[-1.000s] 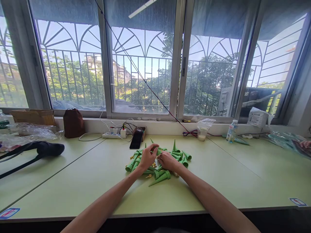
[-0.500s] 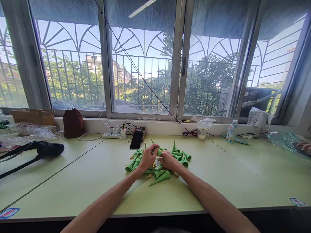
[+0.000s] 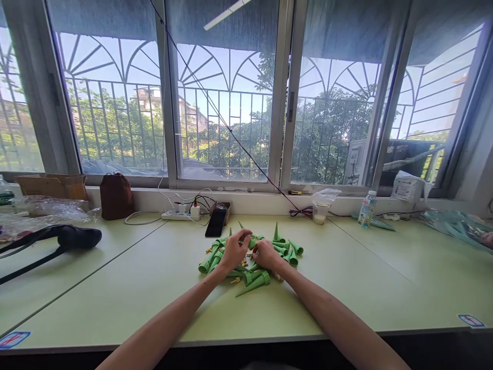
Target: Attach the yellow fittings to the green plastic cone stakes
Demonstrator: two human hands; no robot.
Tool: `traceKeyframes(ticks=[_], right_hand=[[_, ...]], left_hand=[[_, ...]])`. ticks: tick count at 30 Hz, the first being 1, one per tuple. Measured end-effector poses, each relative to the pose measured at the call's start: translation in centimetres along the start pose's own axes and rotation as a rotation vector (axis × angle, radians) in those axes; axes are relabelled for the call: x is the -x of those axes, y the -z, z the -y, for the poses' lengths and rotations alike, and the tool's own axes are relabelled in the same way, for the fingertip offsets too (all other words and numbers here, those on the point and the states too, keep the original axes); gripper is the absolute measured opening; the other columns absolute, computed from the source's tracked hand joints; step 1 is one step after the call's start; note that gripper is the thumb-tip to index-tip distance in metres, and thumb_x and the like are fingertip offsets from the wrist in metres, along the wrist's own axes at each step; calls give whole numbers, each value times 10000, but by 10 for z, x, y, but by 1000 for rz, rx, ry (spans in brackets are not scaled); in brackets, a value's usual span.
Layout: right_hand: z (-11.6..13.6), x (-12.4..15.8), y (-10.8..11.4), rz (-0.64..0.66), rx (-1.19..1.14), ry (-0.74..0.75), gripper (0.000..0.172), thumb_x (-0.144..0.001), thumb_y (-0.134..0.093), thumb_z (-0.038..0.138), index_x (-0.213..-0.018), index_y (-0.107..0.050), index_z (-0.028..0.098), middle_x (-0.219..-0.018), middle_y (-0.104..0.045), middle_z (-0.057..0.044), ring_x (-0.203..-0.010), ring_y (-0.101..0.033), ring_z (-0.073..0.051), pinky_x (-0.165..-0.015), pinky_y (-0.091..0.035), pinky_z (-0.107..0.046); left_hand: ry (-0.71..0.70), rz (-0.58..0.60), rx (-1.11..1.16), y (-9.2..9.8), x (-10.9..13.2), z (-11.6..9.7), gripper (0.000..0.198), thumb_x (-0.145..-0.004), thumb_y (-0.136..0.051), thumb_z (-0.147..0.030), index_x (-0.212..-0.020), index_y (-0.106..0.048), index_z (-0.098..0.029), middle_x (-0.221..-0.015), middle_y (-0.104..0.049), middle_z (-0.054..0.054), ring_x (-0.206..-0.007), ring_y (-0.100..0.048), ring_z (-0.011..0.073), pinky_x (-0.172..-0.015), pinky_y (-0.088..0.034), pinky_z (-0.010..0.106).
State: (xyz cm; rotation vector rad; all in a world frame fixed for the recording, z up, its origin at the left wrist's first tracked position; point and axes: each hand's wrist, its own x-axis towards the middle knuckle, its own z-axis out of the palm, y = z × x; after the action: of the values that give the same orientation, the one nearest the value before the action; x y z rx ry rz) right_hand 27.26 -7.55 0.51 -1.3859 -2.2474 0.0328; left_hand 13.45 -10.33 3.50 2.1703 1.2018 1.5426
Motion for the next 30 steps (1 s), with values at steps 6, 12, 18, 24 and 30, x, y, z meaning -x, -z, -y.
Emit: traceKeyframes(ticks=[6,12,18,24,30], right_hand=[[1,0,1,7,-22,0,198,-744,-582,160,-862,-742,171,-876,-739,-75,-883,-659,-219,-824,-433,-306],[1,1,0,3,-58,0,187,-744,-593,167,-869,-731,174,-879,-742,-56,-895,-659,-215,-832,-428,-299],[-1,2,-1,-10,-62,4,143,-753,-612,179,-853,-712,163,-893,-732,-63,-915,-642,-214,-838,-415,-297],[-4,0,-3,-54,-40,10,112,-775,-633,171,-879,-672,153,-919,-710,-69,-918,-620,-213,-828,-402,-288],[-11,3,7,-147,-147,35,131,-807,-590,98,-920,-630,151,-886,-691,-60,-856,-609,-184,-777,-401,-250]], left_hand=[[-1,-3,-23,0,0,1,241,-849,-469,-308,-924,-655,-173,-753,-671,26,-655,-606,153,-617,-472,255],[-13,-15,-19,-1,0,5,233,-855,-467,-303,-916,-655,-180,-767,-681,21,-666,-619,153,-634,-479,249],[-16,-13,-21,-2,0,7,236,-858,-466,-307,-925,-653,-181,-781,-681,21,-664,-615,151,-630,-471,244],[-7,-6,-24,0,0,1,233,-853,-462,-292,-919,-654,-178,-762,-671,24,-646,-598,147,-625,-460,244],[-7,-11,-37,0,0,1,231,-859,-466,-292,-928,-657,-182,-791,-685,19,-602,-576,130,-602,-449,235]])
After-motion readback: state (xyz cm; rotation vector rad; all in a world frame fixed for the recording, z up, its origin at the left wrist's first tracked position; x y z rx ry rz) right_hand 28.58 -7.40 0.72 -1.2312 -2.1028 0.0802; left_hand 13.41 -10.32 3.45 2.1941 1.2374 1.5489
